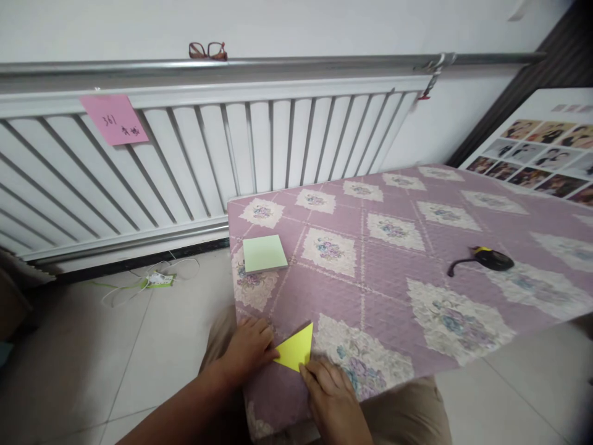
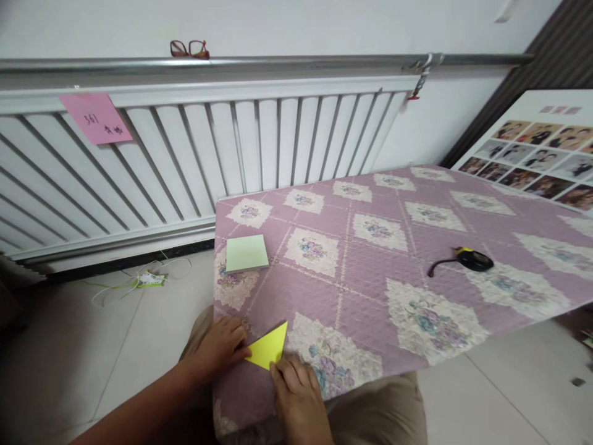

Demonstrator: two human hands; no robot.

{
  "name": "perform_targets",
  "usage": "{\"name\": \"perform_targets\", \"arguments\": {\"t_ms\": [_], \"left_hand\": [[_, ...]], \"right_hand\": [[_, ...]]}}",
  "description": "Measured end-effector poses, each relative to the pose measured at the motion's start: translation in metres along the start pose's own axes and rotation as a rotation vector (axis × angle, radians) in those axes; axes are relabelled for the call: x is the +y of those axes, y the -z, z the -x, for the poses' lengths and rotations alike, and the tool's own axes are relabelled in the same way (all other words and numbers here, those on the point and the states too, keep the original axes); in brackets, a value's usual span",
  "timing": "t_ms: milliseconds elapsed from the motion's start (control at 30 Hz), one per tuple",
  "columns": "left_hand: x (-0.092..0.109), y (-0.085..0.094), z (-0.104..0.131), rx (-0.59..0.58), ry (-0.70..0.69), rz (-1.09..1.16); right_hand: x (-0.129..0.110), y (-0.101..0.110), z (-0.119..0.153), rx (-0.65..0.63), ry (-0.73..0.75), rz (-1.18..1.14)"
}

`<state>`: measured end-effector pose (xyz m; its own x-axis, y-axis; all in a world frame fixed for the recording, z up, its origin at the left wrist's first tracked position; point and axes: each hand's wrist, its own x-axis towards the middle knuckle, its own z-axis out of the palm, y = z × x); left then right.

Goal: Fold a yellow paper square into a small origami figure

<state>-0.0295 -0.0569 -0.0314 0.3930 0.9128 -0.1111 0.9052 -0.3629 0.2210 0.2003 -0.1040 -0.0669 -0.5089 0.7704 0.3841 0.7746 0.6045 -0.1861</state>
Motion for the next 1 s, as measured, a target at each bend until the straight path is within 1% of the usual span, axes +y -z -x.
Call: {"name": "perform_targets", "arguments": {"t_ms": [67,133,233,300,400,500,567,600,667,733,767,867,933,1000], "left_hand": [[-0.002,0.001,0.0,0.004,-0.079,-0.003],[-0.002,0.003,0.002,0.025,-0.211,-0.002],[-0.001,0.008,0.006,0.031,-0.431,0.028],[-0.001,0.007,0.01,0.021,-0.49,0.039],[-0.008,-0.002,0.018,0.035,-0.478,0.024],[-0.016,-0.015,0.027,0.058,-0.483,-0.03],[-0.018,-0.019,0.032,0.079,-0.466,-0.063],[-0.016,-0.02,0.032,0.09,-0.444,-0.069],[-0.008,-0.017,0.029,0.102,-0.332,-0.059],[0.001,-0.01,0.022,0.043,-0.289,-0.056],[0.006,-0.007,0.018,0.035,-0.263,-0.067],[0.013,-0.002,0.007,0.015,-0.258,-0.105],[0.014,-0.005,0.005,0.055,-0.264,-0.123],[0.013,-0.012,0.005,0.128,-0.283,-0.127]], "right_hand": [[0.0,0.002,-0.001,0.008,0.025,-0.008],[0.002,0.004,-0.002,0.005,0.047,-0.02],[0.005,0.008,-0.006,-0.027,0.015,-0.063],[0.007,0.009,-0.008,-0.075,-0.018,-0.099],[0.01,0.006,-0.009,-0.117,-0.033,-0.127],[0.008,0.001,-0.007,-0.065,-0.036,-0.121],[0.007,-0.001,-0.007,-0.042,-0.054,-0.121],[0.006,-0.001,-0.009,-0.05,-0.062,-0.125],[0.007,0.0,-0.014,-0.092,-0.073,-0.135],[0.01,0.002,-0.021,-0.137,-0.071,-0.13],[0.011,0.003,-0.024,-0.157,-0.06,-0.12],[0.016,0.004,-0.03,-0.164,0.006,-0.056],[0.016,0.003,-0.03,-0.13,0.061,0.003],[0.015,0.002,-0.028,-0.094,0.099,0.045]]}}
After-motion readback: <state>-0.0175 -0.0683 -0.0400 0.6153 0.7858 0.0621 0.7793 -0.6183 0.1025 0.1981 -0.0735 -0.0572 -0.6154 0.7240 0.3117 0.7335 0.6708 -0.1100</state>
